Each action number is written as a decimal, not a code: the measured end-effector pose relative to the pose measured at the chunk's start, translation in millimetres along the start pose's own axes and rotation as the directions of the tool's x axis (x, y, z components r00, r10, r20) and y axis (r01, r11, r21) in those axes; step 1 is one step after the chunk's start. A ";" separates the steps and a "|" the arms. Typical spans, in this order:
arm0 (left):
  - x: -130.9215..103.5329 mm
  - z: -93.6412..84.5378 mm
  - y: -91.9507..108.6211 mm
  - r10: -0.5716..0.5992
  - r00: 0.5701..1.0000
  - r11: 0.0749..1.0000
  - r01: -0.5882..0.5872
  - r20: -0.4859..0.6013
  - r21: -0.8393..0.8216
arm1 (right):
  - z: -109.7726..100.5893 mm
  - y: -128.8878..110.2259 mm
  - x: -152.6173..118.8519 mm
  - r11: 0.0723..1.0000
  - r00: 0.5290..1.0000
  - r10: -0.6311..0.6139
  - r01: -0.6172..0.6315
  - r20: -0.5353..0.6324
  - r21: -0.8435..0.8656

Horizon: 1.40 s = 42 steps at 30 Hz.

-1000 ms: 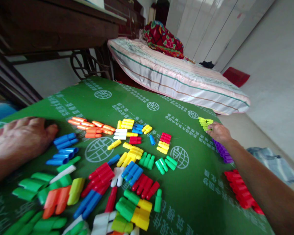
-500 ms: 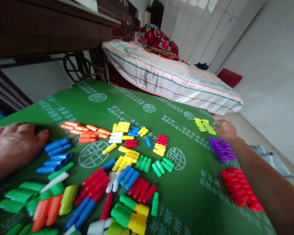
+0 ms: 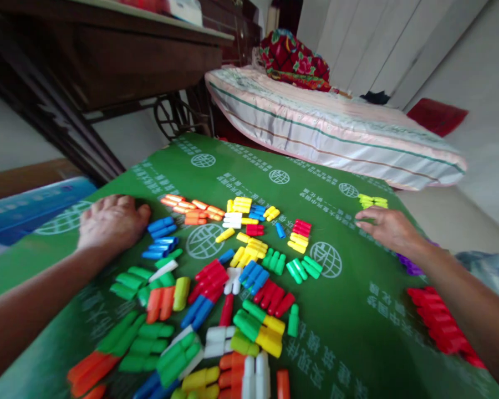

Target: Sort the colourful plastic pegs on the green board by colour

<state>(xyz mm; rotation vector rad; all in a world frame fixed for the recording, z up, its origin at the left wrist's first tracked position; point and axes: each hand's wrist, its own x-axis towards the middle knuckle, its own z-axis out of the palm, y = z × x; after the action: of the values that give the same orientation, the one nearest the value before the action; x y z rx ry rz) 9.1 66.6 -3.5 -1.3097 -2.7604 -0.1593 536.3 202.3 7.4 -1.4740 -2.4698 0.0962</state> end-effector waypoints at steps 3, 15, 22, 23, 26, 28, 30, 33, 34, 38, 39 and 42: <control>-7.8 2.7 -10.0 0.028 1.000 0.999 -0.029 0.011 0.039 | -0.7 -65.6 -15.1 0.956 0.963 -0.265 0.254 0.058 0.149; -13.0 16.1 -7.7 0.035 0.998 0.999 -0.035 -0.049 0.008 | -4.6 -273.7 -87.2 0.586 0.571 -0.802 0.694 0.175 0.418; -15.6 16.1 -5.4 0.034 0.998 0.999 -0.035 -0.047 -0.009 | 7.9 -312.1 -113.9 0.680 0.580 -0.730 0.667 0.362 0.304; -16.2 15.9 -5.0 0.033 0.998 0.999 -0.033 -0.045 -0.008 | 8.5 -312.9 -114.8 0.690 0.581 -0.720 0.656 0.378 0.305; -16.9 16.9 -4.9 0.026 0.999 1.000 -0.026 -0.033 0.004 | 7.9 -309.6 -114.8 0.700 0.578 -0.713 0.622 0.398 0.351; -16.4 18.3 -5.6 0.020 0.999 1.000 -0.020 -0.025 0.017 | 4.7 -303.1 -111.8 0.695 0.576 -0.719 0.593 0.389 0.407; -15.2 18.1 -6.3 0.019 1.000 0.999 -0.019 -0.018 0.027 | -1.0 -293.0 -105.4 0.713 0.620 -0.697 0.543 0.361 0.444; -13.6 11.9 -6.3 0.032 0.999 0.999 -0.032 -0.005 0.016 | -11.2 -269.0 -88.0 0.799 0.785 -0.558 0.420 0.270 0.430; -12.9 8.9 -6.4 0.038 0.999 0.999 -0.038 0.002 0.006 | -13.6 -258.2 -80.4 0.833 0.844 -0.485 0.366 0.228 0.414; -5.0 3.4 -10.8 0.033 0.999 0.999 -0.032 0.012 -0.038 | -13.4 -194.6 -46.5 0.938 0.985 -0.127 0.080 0.119 0.338; -2.0 3.9 -12.1 0.029 1.000 0.998 -0.029 0.011 -0.048 | -12.0 -173.2 -38.7 0.945 0.993 -0.045 0.008 0.106 0.328; 4.9 4.5 -11.3 0.031 0.999 0.993 -0.028 0.028 -0.111 | -10.8 -101.0 -19.2 0.936 0.985 0.161 -0.174 0.068 0.307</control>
<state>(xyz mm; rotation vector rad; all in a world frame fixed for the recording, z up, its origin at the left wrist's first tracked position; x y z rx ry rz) -2.8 63.9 -8.0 -1.3886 -2.7921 -0.2975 461.3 136.0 33.3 -1.5480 -2.2241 0.5302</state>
